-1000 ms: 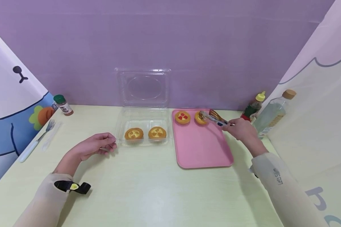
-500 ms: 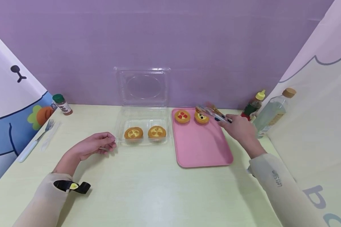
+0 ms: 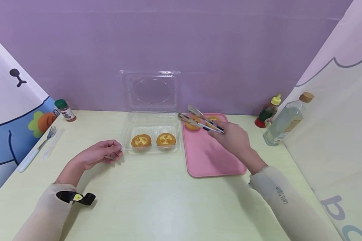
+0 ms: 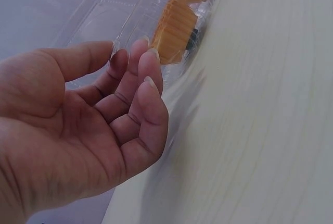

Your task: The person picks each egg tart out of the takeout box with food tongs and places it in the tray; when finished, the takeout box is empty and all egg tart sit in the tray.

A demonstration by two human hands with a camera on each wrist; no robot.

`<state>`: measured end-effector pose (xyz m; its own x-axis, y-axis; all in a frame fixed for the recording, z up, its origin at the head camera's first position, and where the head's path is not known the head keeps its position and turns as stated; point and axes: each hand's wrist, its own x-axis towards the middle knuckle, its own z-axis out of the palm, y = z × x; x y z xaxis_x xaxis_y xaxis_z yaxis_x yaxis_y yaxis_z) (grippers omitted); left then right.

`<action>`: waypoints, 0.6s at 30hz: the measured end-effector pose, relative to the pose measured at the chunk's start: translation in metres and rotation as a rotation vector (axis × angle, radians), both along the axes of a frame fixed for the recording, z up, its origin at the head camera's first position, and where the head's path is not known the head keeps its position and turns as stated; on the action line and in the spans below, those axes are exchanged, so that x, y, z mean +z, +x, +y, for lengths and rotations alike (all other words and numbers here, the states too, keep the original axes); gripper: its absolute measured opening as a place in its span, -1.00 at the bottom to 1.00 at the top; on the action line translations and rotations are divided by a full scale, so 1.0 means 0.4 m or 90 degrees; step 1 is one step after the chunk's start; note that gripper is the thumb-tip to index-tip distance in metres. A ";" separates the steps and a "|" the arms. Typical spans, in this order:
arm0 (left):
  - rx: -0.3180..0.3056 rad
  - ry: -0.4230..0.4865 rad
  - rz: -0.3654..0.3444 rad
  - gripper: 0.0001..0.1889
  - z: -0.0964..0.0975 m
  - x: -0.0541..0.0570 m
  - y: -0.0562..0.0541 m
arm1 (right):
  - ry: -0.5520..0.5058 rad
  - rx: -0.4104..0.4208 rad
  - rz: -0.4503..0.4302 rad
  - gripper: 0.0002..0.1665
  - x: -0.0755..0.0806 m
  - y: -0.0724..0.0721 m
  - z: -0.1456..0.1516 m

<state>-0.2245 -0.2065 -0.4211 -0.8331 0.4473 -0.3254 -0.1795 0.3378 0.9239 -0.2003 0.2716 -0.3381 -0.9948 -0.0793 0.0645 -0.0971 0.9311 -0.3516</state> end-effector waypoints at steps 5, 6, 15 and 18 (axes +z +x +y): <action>0.001 0.000 -0.002 -0.60 0.000 -0.001 0.000 | -0.004 0.034 -0.025 -0.26 -0.011 0.002 -0.055; 0.001 0.000 -0.003 -0.60 0.000 -0.001 0.000 | -0.004 0.041 -0.027 -0.26 -0.016 0.002 -0.066; 0.005 0.002 -0.007 -0.61 0.002 0.004 0.000 | -0.015 0.102 -0.040 -0.26 -0.030 -0.005 -0.149; 0.005 0.003 -0.009 -0.62 0.001 0.003 -0.001 | -0.009 0.119 -0.042 -0.28 -0.031 -0.006 -0.170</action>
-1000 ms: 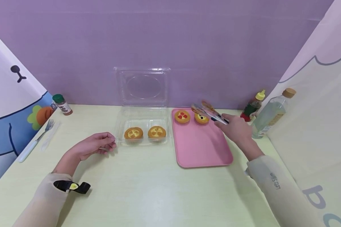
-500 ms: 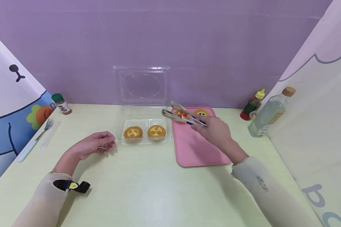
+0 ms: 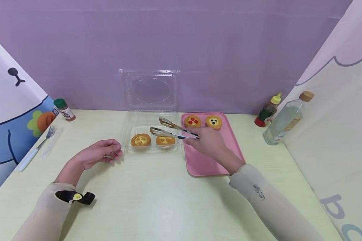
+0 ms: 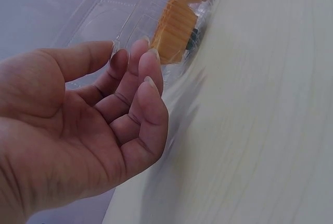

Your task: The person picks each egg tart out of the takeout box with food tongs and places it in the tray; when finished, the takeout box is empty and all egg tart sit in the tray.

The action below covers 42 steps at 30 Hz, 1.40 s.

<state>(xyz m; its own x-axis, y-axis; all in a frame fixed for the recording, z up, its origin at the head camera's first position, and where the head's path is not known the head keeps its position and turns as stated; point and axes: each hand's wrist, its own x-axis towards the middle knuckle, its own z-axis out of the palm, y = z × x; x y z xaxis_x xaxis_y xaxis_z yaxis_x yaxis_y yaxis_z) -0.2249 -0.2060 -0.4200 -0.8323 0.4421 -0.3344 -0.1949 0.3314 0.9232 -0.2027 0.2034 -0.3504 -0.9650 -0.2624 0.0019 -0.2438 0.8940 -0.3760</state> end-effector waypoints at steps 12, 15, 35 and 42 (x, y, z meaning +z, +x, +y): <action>0.001 -0.009 0.001 -0.62 -0.003 0.003 0.001 | -0.001 0.052 -0.027 -0.32 -0.014 -0.020 -0.066; 0.001 -0.012 0.001 -0.61 -0.004 0.004 0.001 | 0.005 0.051 -0.040 -0.31 -0.014 -0.023 -0.078; -0.012 -0.004 0.007 -0.68 -0.004 0.003 0.007 | 0.038 0.074 -0.056 -0.31 -0.017 -0.035 -0.116; -0.003 -0.009 0.004 -0.70 -0.001 -0.003 -0.001 | 0.065 0.063 -0.067 -0.32 -0.017 -0.040 -0.127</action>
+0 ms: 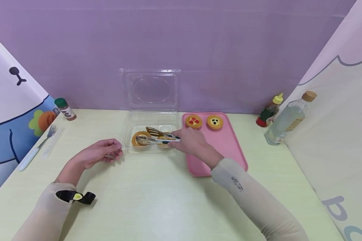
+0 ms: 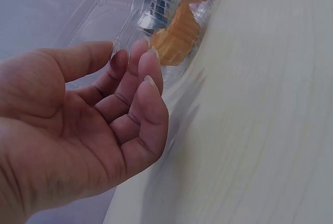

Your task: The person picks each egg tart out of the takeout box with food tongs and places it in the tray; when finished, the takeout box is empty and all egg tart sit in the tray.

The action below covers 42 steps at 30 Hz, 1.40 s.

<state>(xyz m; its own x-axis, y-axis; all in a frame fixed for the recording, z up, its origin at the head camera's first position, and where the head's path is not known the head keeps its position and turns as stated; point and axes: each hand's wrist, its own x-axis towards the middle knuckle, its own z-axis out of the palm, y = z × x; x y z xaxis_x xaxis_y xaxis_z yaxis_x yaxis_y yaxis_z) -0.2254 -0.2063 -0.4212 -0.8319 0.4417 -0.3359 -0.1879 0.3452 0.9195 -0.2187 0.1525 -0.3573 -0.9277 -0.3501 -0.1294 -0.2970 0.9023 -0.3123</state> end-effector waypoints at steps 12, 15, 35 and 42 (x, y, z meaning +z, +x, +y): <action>0.006 0.000 -0.005 -0.72 0.001 0.001 0.002 | 0.005 0.031 0.013 -0.38 -0.006 -0.006 -0.014; 0.007 0.001 -0.005 -0.71 0.004 0.002 0.002 | 0.004 0.038 0.025 -0.39 -0.006 -0.003 -0.012; 0.004 0.005 -0.004 -0.72 0.006 0.004 0.004 | -0.044 0.040 0.071 -0.44 -0.026 0.008 -0.001; 0.005 0.005 -0.006 -0.71 0.006 0.008 0.005 | -0.061 0.021 0.072 -0.46 -0.027 0.008 0.002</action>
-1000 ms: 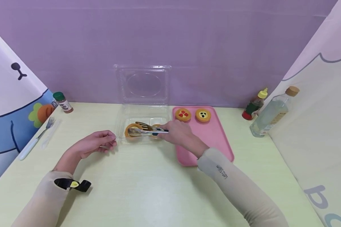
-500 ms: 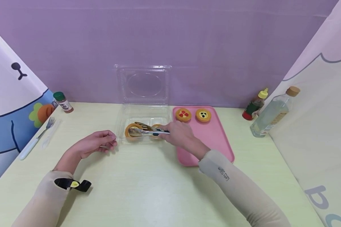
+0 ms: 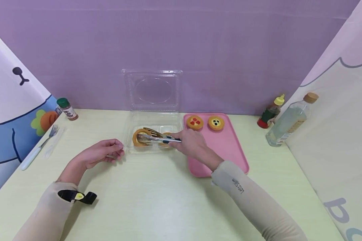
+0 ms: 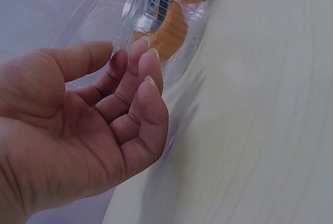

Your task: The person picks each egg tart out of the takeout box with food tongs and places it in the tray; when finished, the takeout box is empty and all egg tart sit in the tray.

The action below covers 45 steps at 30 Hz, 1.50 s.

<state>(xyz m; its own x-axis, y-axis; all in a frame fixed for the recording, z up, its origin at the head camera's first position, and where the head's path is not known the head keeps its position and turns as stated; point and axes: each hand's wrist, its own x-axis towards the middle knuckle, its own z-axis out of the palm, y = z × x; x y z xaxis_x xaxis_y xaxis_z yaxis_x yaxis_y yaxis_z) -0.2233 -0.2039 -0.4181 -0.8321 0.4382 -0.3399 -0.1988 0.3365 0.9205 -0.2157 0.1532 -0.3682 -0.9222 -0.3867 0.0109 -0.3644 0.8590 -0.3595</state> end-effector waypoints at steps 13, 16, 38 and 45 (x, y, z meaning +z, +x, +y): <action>-0.008 -0.003 0.000 -0.64 0.000 -0.001 -0.001 | -0.053 -0.020 -0.013 -0.47 0.031 0.009 0.026; -0.002 -0.003 -0.004 -0.64 0.000 -0.005 -0.002 | -0.060 -0.024 -0.016 -0.47 0.035 0.012 0.038; -0.013 -0.007 0.008 -0.61 -0.005 -0.003 -0.004 | -0.065 -0.102 0.037 -0.43 0.118 0.082 0.234; -0.014 -0.008 0.007 -0.67 -0.004 -0.002 -0.003 | -0.062 -0.125 0.073 -0.45 0.121 0.102 0.299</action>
